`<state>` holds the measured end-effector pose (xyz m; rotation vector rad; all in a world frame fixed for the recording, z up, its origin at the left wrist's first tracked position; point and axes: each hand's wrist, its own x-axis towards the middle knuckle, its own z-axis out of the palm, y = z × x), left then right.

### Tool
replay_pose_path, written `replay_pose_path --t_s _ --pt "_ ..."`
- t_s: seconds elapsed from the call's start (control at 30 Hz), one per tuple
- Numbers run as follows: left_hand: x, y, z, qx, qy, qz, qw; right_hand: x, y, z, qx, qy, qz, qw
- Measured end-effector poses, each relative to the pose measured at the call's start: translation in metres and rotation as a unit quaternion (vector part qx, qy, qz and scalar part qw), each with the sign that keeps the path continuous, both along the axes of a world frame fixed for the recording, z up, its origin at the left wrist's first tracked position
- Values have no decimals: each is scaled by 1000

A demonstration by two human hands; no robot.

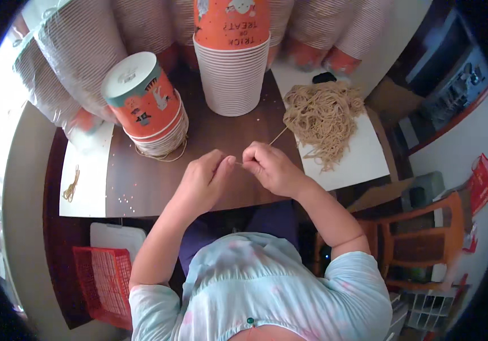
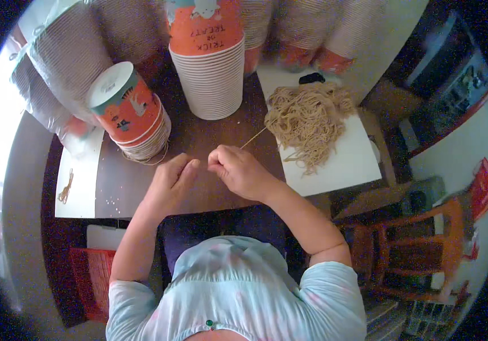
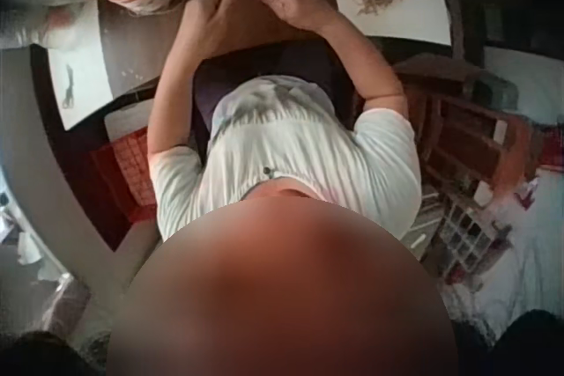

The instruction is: Tying thin strings to the rims of paper cups as part of a manufacturing or packaging process.

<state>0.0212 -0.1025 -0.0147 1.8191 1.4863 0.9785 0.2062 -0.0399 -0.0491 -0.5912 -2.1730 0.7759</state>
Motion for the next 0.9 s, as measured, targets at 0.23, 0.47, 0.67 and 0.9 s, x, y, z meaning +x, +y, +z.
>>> replay_pose_path --t_s 0.23,0.47,0.67,0.9 --pt "-1 -13 14 87 -155 37 983 40 60 -29 94 -181 -127 971" --pt "-22 -44 35 57 -234 78 968 137 93 -15 116 -438 -415 789" --pt "-7 -26 20 -90 -165 -41 981 54 -2 56 -93 -87 -57 990" --pt "-5 -30 10 -205 -232 -56 949 -9 -54 37 -223 61 7 973"
